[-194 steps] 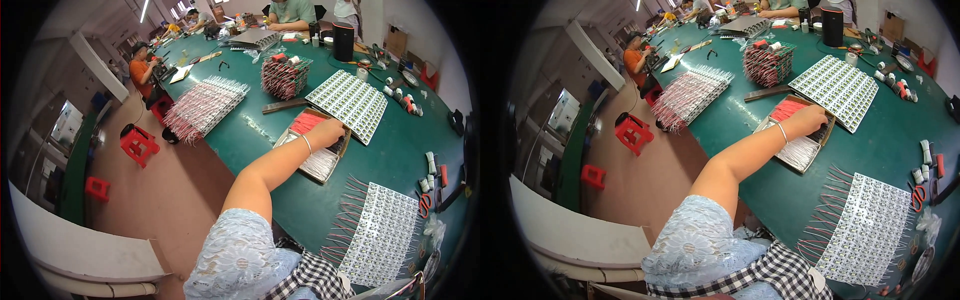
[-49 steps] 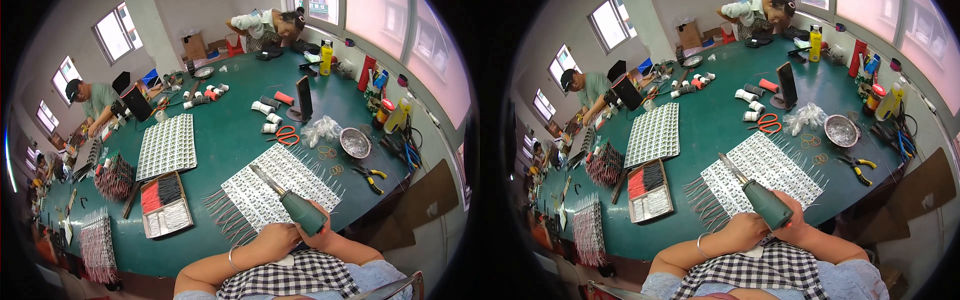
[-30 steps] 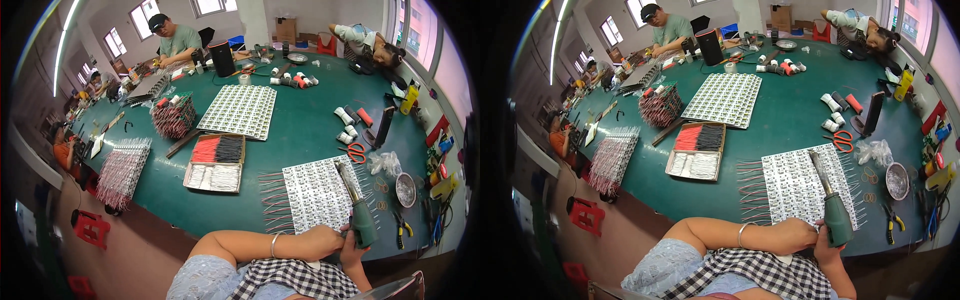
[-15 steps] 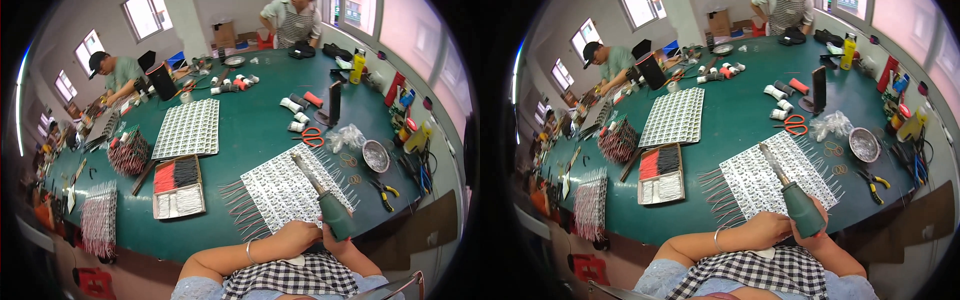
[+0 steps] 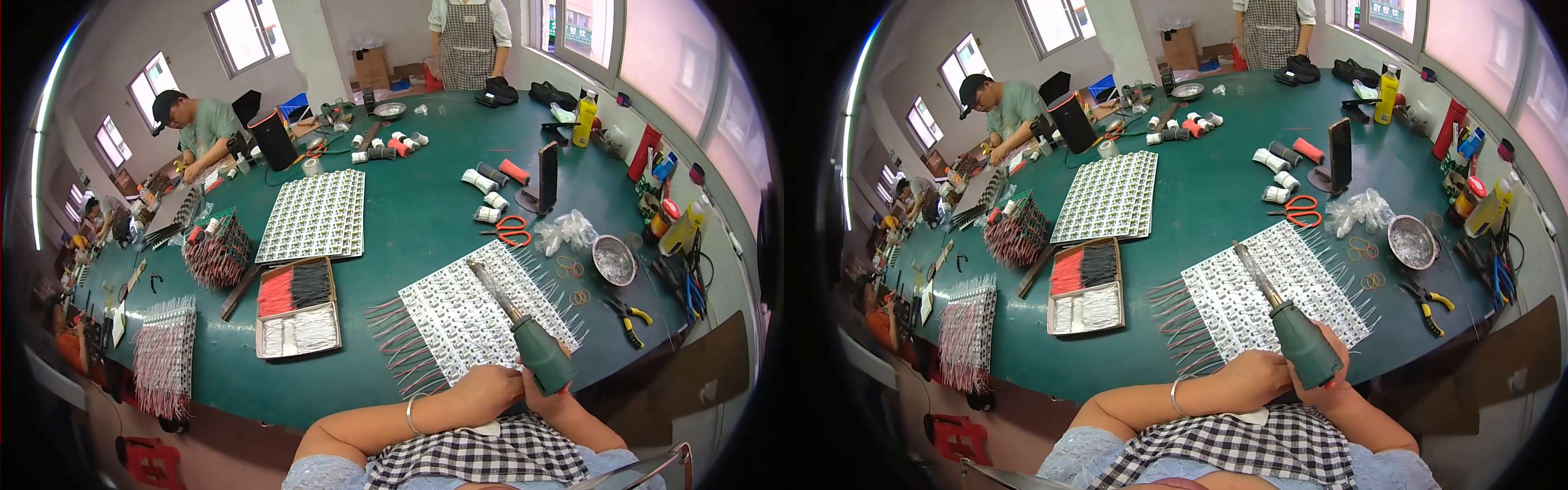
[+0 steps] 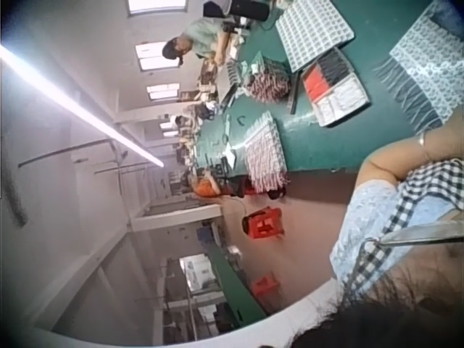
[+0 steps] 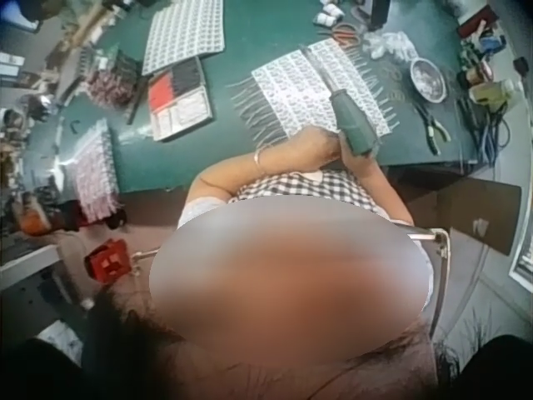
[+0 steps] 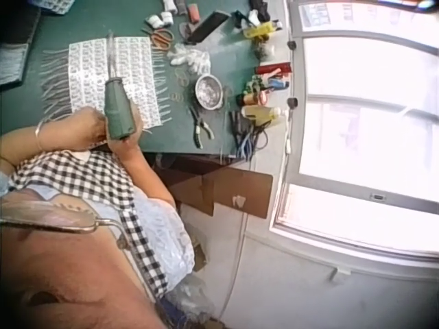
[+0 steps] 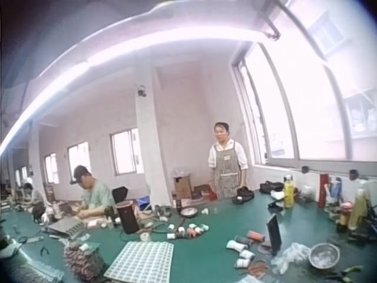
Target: The person takes wires from a box and solders them onto a circuit board using a soldering tool.
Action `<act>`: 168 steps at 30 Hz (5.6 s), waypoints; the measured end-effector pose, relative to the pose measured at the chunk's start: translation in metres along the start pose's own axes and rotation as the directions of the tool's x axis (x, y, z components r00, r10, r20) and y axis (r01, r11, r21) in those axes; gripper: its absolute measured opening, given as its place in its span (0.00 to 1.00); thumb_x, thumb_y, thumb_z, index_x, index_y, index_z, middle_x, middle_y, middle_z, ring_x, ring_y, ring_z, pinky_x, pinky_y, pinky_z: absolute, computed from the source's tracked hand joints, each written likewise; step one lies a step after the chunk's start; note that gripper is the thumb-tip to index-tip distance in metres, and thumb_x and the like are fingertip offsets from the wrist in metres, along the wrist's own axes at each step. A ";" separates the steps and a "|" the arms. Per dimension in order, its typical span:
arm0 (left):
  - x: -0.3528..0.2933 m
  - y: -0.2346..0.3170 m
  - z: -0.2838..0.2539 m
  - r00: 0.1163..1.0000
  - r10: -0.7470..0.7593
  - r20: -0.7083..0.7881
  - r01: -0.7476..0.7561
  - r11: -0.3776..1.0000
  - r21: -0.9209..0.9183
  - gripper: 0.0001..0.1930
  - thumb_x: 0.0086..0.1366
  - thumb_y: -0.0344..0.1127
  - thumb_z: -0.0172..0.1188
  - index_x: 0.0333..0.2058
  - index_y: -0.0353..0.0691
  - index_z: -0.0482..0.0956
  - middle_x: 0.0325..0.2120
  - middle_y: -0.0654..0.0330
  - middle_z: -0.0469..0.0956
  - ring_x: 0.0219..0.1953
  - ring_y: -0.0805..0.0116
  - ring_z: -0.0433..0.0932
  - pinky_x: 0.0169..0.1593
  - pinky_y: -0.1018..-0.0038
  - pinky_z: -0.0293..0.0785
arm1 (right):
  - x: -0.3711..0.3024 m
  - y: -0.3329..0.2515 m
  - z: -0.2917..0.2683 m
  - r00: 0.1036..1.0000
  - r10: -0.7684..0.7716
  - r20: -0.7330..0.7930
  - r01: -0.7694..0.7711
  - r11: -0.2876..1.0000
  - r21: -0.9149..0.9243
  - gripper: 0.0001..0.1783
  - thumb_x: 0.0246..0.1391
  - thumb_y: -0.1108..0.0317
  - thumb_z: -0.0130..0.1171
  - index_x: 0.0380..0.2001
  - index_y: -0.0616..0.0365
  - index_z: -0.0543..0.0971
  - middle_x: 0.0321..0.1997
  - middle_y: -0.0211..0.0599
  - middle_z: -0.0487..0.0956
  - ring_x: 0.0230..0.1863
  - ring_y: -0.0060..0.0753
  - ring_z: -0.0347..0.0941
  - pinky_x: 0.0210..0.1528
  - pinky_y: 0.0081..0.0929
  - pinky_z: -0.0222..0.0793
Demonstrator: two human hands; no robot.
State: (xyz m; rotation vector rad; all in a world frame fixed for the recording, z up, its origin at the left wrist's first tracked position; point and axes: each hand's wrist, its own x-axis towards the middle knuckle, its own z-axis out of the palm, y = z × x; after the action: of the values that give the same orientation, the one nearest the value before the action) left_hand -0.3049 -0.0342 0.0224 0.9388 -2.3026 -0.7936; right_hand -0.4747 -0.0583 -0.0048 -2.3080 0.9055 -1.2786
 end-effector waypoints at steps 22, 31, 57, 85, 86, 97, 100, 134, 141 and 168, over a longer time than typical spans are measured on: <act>-0.015 0.005 0.000 0.999 0.031 0.029 -0.032 0.999 0.029 0.07 0.51 0.32 0.59 0.31 0.41 0.78 0.25 0.54 0.76 0.27 0.54 0.76 0.30 0.63 0.73 | 0.000 -0.014 0.008 0.987 -0.160 0.008 0.160 0.977 -0.138 0.25 0.43 0.75 0.61 0.45 0.70 0.67 0.39 0.47 0.75 0.33 0.42 0.75 0.36 0.31 0.72; -0.034 0.008 -0.003 1.000 0.013 0.014 -0.013 1.000 -0.020 0.08 0.50 0.29 0.59 0.31 0.40 0.77 0.25 0.53 0.76 0.29 0.53 0.76 0.32 0.63 0.74 | 0.004 -0.039 0.015 0.986 -0.166 -0.027 0.164 0.984 -0.072 0.24 0.43 0.77 0.60 0.46 0.70 0.67 0.42 0.48 0.74 0.38 0.43 0.75 0.42 0.32 0.71; -0.036 -0.061 -0.063 0.920 -0.095 -0.381 0.153 0.980 0.126 0.14 0.45 0.22 0.59 0.34 0.41 0.79 0.28 0.59 0.78 0.30 0.60 0.77 0.33 0.69 0.74 | 0.017 0.001 -0.003 0.810 0.573 -0.124 -0.429 0.723 0.542 0.21 0.58 0.62 0.50 0.50 0.65 0.66 0.45 0.43 0.73 0.26 0.23 0.72 0.22 0.19 0.67; -0.024 -0.068 -0.050 0.963 -0.072 -0.260 0.074 0.997 0.001 0.15 0.45 0.22 0.61 0.35 0.42 0.79 0.26 0.60 0.77 0.28 0.62 0.77 0.30 0.71 0.73 | 0.033 -0.007 0.024 0.719 0.658 0.225 -0.569 0.371 0.734 0.25 0.44 0.78 0.64 0.47 0.65 0.69 0.41 0.37 0.76 0.34 0.20 0.72 0.35 0.18 0.70; -0.024 -0.066 -0.049 0.960 -0.061 -0.272 0.068 0.998 0.015 0.15 0.45 0.22 0.61 0.35 0.42 0.79 0.26 0.60 0.77 0.28 0.62 0.77 0.30 0.71 0.73 | 0.032 -0.007 0.025 0.720 0.656 0.226 -0.569 0.371 0.734 0.25 0.44 0.78 0.64 0.47 0.65 0.69 0.41 0.37 0.76 0.34 0.20 0.72 0.35 0.18 0.70; -0.026 -0.054 -0.044 0.980 0.040 -0.194 -0.026 0.997 0.074 0.10 0.49 0.30 0.56 0.32 0.42 0.78 0.25 0.62 0.75 0.27 0.64 0.76 0.27 0.72 0.73 | 0.020 -0.007 0.030 0.769 0.549 0.326 -0.636 0.615 0.466 0.23 0.39 0.74 0.70 0.41 0.62 0.73 0.32 0.30 0.75 0.32 0.18 0.72 0.34 0.19 0.70; -0.032 -0.062 -0.054 0.982 -0.013 -0.187 0.030 0.996 0.085 0.10 0.48 0.29 0.56 0.33 0.42 0.78 0.26 0.61 0.75 0.28 0.63 0.76 0.30 0.71 0.73 | 0.018 -0.004 0.018 0.675 0.572 0.466 -0.738 0.516 0.435 0.32 0.46 0.67 0.66 0.53 0.62 0.65 0.38 0.32 0.75 0.32 0.21 0.71 0.32 0.18 0.69; -0.042 -0.159 -0.105 0.855 -0.139 -0.500 0.461 0.645 0.610 0.08 0.47 0.30 0.58 0.27 0.50 0.80 0.21 0.74 0.70 0.36 0.72 0.69 0.51 0.57 0.48 | 0.070 0.011 0.039 0.539 0.643 0.543 -0.830 0.516 0.213 0.15 0.47 0.78 0.53 0.41 0.62 0.74 0.33 0.40 0.76 0.34 0.32 0.75 0.39 0.30 0.70; -0.043 -0.163 -0.101 0.855 -0.115 -0.506 0.436 0.689 0.579 0.08 0.46 0.28 0.57 0.28 0.45 0.79 0.22 0.70 0.69 0.36 0.71 0.69 0.52 0.60 0.49 | 0.064 0.021 0.045 0.699 0.422 0.577 -0.535 0.844 0.030 0.24 0.57 0.65 0.48 0.55 0.63 0.64 0.41 0.36 0.72 0.28 0.24 0.71 0.32 0.25 0.68; -0.042 -0.162 -0.101 0.865 -0.153 -0.478 0.466 0.598 0.652 0.08 0.47 0.30 0.56 0.27 0.52 0.79 0.22 0.73 0.68 0.36 0.73 0.69 0.50 0.59 0.47 | 0.075 0.012 0.063 0.744 0.456 0.488 -0.496 0.867 -0.053 0.19 0.40 0.72 0.62 0.41 0.58 0.76 0.42 0.40 0.77 0.45 0.45 0.73 0.50 0.35 0.68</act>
State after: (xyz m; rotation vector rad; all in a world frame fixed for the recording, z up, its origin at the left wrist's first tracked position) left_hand -0.1424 -0.1303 -0.0290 1.7308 -2.1083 0.3184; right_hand -0.3969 -0.1186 0.0018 -1.9929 1.1279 -0.4697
